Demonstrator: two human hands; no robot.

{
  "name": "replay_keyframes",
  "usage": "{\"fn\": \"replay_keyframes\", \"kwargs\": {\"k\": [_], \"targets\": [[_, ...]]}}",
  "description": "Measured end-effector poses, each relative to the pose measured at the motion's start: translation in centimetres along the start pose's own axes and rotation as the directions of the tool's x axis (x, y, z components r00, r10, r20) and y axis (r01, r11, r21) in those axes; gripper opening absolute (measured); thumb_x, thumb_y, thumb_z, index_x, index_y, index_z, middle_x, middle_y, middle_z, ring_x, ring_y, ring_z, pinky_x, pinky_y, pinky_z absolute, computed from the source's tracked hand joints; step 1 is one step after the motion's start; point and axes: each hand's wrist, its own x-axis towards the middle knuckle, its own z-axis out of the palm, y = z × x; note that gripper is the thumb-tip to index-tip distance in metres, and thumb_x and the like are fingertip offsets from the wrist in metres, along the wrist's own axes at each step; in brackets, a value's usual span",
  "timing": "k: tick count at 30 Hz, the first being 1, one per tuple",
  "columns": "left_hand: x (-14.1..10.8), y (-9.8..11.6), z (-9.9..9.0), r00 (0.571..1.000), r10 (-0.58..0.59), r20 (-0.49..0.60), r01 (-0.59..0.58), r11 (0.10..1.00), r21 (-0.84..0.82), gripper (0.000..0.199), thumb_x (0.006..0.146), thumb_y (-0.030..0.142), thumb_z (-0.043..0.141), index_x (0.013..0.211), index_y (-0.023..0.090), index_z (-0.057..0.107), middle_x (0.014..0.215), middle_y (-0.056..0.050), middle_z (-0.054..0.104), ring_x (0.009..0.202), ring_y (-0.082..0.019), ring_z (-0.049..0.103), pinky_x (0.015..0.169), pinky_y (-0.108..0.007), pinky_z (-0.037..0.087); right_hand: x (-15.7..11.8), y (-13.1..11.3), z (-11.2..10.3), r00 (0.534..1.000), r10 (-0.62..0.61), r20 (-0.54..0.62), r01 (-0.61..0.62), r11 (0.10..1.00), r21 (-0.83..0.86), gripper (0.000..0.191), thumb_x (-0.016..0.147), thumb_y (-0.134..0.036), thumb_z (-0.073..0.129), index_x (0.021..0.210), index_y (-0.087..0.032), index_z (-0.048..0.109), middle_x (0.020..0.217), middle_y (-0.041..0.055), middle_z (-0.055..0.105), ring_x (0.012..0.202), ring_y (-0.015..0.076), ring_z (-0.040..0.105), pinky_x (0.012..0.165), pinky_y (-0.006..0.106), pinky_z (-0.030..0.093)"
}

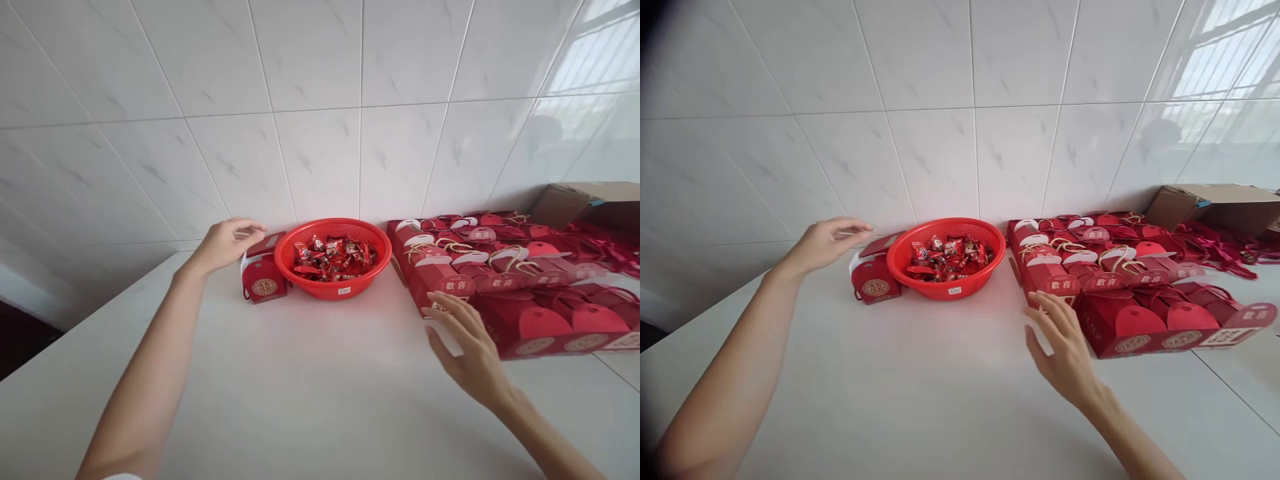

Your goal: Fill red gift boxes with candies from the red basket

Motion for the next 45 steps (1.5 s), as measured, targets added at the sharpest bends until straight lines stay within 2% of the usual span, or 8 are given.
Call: {"fn": "replay_keyframes", "kwargs": {"k": [5, 10, 19, 27, 30, 35, 41, 45], "targets": [[0.0, -4.8, 1.0, 0.962, -0.171, 0.212, 0.144, 0.98, 0.136, 0.04, 0.076, 0.059, 0.059, 0.087, 0.025, 0.076, 0.114, -0.003, 0.077, 0.109, -0.029, 0.068, 0.09, -0.031, 0.054, 2.0, -2.6, 2.1, 0.982, -0.139, 0.126, 0.121, 0.982, 0.141, 0.021, 0.095, -0.014, 0.055, 0.113, -0.02, 0.062, 0.124, 0.0145, 0.067, 0.118, 0.0285, 0.062, 0.095, 0.046, 0.054], [-1.1, -4.3, 0.5, 0.883, -0.29, 0.368, 0.265, 0.957, 0.117, 0.045, 0.072, 0.05, 0.059, 0.103, 0.022, 0.076, 0.134, -0.008, 0.068, 0.118, -0.03, 0.066, 0.089, -0.03, 0.055, 3.3, -4.3, 3.3, 0.976, -0.154, 0.156, 0.116, 0.967, 0.228, 0.019, 0.095, -0.012, 0.052, 0.11, -0.021, 0.061, 0.121, 0.0142, 0.068, 0.114, 0.0277, 0.064, 0.09, 0.046, 0.057], [-3.5, -1.5, -2.3, 0.715, 0.035, 0.698, 0.035, 0.996, -0.086, 0.068, 0.067, 0.04, 0.071, 0.134, 0.032, 0.063, 0.149, -0.004, 0.055, 0.135, -0.03, 0.053, 0.106, -0.036, 0.049, 4.8, -6.3, 4.4, 0.957, -0.173, 0.232, 0.068, 0.914, 0.399, 0.028, 0.094, -0.01, 0.05, 0.117, -0.023, 0.06, 0.119, 0.0135, 0.068, 0.109, 0.0257, 0.065, 0.086, 0.042, 0.059], [-6.9, 5.3, 1.7, 0.622, 0.29, 0.727, -0.244, 0.954, -0.171, 0.04, 0.079, 0.024, 0.057, 0.117, 0.025, 0.07, 0.132, -0.005, 0.065, 0.12, -0.028, 0.061, 0.097, -0.033, 0.052, 8.5, -9.5, 4.8, 0.929, -0.276, 0.247, 0.149, 0.888, 0.435, 0.028, 0.096, -0.021, 0.055, 0.122, -0.017, 0.064, 0.139, 0.0202, 0.056, 0.119, 0.0289, 0.061, 0.093, 0.047, 0.056], [-7.4, 6.0, 3.7, 0.643, 0.282, 0.712, -0.24, 0.957, -0.162, 0.039, 0.081, 0.017, 0.048, 0.113, 0.024, 0.069, 0.125, -0.006, 0.065, 0.105, -0.025, 0.066, 0.083, -0.032, 0.054, 9.1, -9.2, 4.4, 0.897, -0.207, 0.391, 0.041, 0.92, 0.391, 0.023, 0.097, -0.027, 0.056, 0.116, -0.02, 0.067, 0.143, 0.0174, 0.055, 0.131, 0.0322, 0.055, 0.098, 0.051, 0.054], [-7.4, 5.2, 5.5, 0.689, 0.266, 0.674, -0.222, 0.963, -0.153, 0.06, 0.081, 0.013, 0.044, 0.137, 0.029, 0.057, 0.134, -0.005, 0.061, 0.114, -0.026, 0.062, 0.091, -0.034, 0.051, 9.6, -7.1, 3.3, 0.828, -0.119, 0.548, -0.166, 0.881, 0.443, 0.025, 0.1, -0.033, 0.055, 0.081, -0.022, 0.066, 0.129, 0.0108, 0.066, 0.121, 0.0274, 0.064, 0.086, 0.039, 0.062], [-7.4, 5.4, 5.7, 0.696, 0.243, 0.676, -0.196, 0.97, -0.147, 0.055, 0.087, 0.02, 0.046, 0.141, 0.028, 0.055, 0.138, -0.005, 0.059, 0.114, -0.024, 0.063, 0.09, -0.032, 0.052, 9.5, -6.3, 3.5, 0.799, -0.155, 0.581, -0.193, 0.849, 0.492, 0.027, 0.101, -0.033, 0.054, 0.125, -0.029, 0.065, 0.128, 0.0086, 0.067, 0.128, 0.0263, 0.06, 0.092, 0.037, 0.059], [-7.4, 5.6, 5.2, 0.63, 0.225, 0.743, -0.15, 0.974, -0.168, 0.07, 0.085, 0.039, 0.064, 0.151, 0.031, 0.043, 0.145, -0.006, 0.055, 0.121, -0.027, 0.06, 0.096, -0.033, 0.051, 9.8, -6.1, 3.4, 0.739, -0.19, 0.646, -0.28, 0.786, 0.551, 0.013, 0.093, -0.029, 0.067, 0.105, -0.026, 0.066, 0.107, 0.0024, 0.07, 0.097, 0.0189, 0.069, 0.081, 0.032, 0.06]]}}
